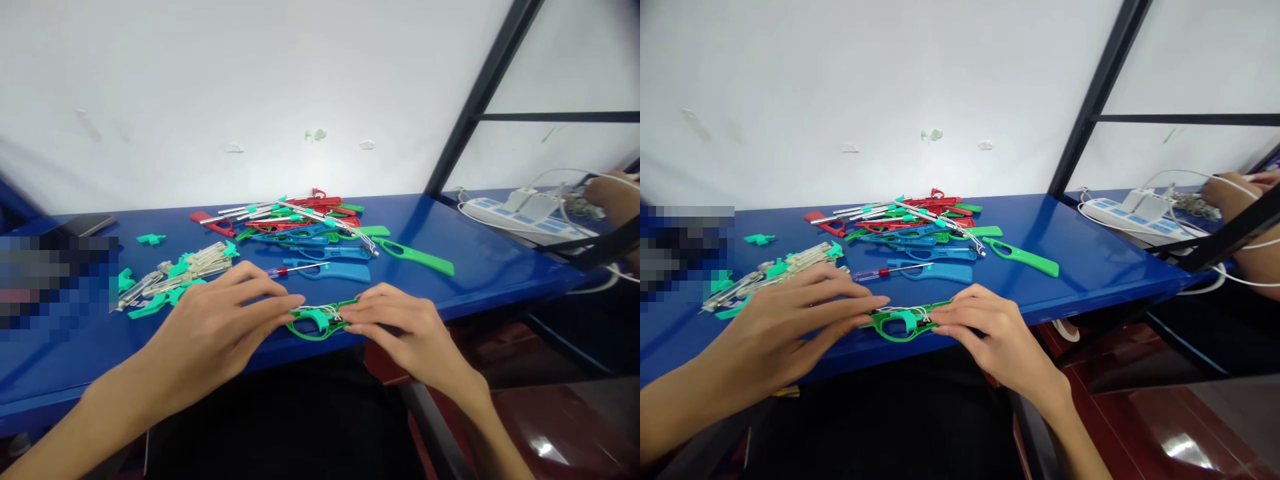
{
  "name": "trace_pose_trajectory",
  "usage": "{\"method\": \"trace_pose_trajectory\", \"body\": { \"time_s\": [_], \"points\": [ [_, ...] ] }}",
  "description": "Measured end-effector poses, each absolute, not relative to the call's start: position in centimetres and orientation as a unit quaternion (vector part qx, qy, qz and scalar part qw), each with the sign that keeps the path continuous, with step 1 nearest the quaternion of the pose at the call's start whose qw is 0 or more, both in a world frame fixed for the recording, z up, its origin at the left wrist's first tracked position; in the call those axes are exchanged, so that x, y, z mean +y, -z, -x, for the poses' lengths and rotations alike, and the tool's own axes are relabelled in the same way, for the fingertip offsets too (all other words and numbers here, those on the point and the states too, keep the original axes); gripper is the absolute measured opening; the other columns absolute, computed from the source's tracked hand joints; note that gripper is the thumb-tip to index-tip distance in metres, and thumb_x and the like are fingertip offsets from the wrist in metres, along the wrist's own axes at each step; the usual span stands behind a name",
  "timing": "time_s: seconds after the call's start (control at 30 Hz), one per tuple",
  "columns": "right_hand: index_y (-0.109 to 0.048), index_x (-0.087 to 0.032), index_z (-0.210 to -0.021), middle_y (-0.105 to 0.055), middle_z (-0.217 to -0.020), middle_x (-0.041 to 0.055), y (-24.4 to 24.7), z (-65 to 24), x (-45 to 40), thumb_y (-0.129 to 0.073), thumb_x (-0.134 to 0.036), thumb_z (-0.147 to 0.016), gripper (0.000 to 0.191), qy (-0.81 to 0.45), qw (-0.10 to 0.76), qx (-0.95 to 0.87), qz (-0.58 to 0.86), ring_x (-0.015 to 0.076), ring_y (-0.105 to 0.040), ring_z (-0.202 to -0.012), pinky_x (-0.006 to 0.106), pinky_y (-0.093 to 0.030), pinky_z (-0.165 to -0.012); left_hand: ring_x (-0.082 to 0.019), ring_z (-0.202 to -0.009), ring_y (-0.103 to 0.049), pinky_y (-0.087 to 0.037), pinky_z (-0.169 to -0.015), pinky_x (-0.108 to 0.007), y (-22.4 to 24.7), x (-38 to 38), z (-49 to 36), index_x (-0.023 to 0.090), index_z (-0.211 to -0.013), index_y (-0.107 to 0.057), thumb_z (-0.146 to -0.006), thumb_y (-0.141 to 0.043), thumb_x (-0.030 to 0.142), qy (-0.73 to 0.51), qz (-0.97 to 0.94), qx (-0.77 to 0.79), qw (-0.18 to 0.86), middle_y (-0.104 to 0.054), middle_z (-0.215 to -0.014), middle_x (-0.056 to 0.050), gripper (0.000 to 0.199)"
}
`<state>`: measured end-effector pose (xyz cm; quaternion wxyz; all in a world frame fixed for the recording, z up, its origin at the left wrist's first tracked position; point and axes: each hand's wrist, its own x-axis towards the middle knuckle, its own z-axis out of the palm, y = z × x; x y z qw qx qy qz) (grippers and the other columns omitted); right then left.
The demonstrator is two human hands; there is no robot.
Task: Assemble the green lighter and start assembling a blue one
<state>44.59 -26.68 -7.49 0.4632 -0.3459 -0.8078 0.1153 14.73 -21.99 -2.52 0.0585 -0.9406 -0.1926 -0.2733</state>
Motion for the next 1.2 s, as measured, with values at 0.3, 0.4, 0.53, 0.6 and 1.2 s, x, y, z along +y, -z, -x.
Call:
{"method": "trace_pose_trajectory", "body": {
  "time_s": [0.3,0.4,0.53,0.6,1.2],
  "points": [
    [-0.086,-0.027,-0.114,-0.088,-0.107,-0.001,7.7,-44.6,-26.7,-0.081,-0.013,-0.097,0.023,-0.121,0.471,-0.801,0.348,0.0213,-0.077,-0.097,0.036,-0.063,-0.095,-0.032,-0.118,-0.064,-0.052,-0.101,-0.051,3.2,-23.3,-12.9,0.022,-0.131,-0.072,-0.115,-0.048,0.031,0.209,0.923,-0.317,0.064,-0.073,-0.125,-0.01,0.031],
    [-0.086,-0.029,-0.114,-0.088,-0.107,-0.0015,7.7,-44.6,-26.8,-0.081,-0.014,-0.097,0.023,-0.127,0.471,-0.798,0.354,0.0223,-0.077,-0.097,0.037,-0.063,-0.094,-0.034,-0.112,-0.067,-0.056,-0.095,-0.052,3.3,-23.1,-12.5,0.021,-0.126,-0.075,-0.115,-0.043,0.037,0.2,0.92,-0.331,0.064,-0.075,-0.117,-0.011,0.037],
    [-0.085,-0.03,-0.115,-0.088,-0.107,-0.0021,7.7,-44.6,-26.8,-0.08,-0.014,-0.097,0.025,-0.129,0.472,-0.796,0.356,0.0227,-0.077,-0.098,0.038,-0.063,-0.094,-0.035,-0.11,-0.07,-0.057,-0.094,-0.055,3.4,-22.8,-11.9,0.023,-0.125,-0.076,-0.115,-0.043,0.04,0.192,0.917,-0.341,0.075,-0.077,-0.115,-0.012,0.039],
    [-0.086,-0.031,-0.114,-0.088,-0.106,-0.0025,7.7,-44.6,-26.8,-0.08,-0.014,-0.097,0.025,-0.132,0.474,-0.794,0.356,0.0228,-0.077,-0.098,0.038,-0.063,-0.094,-0.035,-0.112,-0.07,-0.057,-0.095,-0.055,3.7,-22.6,-11.7,0.024,-0.126,-0.076,-0.115,-0.046,0.039,0.185,0.919,-0.341,0.071,-0.076,-0.118,-0.011,0.036],
    [-0.086,-0.033,-0.115,-0.088,-0.106,-0.0008,7.8,-44.7,-26.8,-0.08,-0.018,-0.098,0.024,-0.13,0.472,-0.793,0.363,0.0255,-0.079,-0.098,0.042,-0.066,-0.093,-0.022,-0.088,-0.072,-0.058,-0.076,-0.034,3.1,-23.2,-11.4,0.032,-0.131,-0.075,-0.113,-0.04,0.023,0.17,0.928,-0.329,0.03,-0.074,-0.112,-0.005,0.04]
  ]
}}
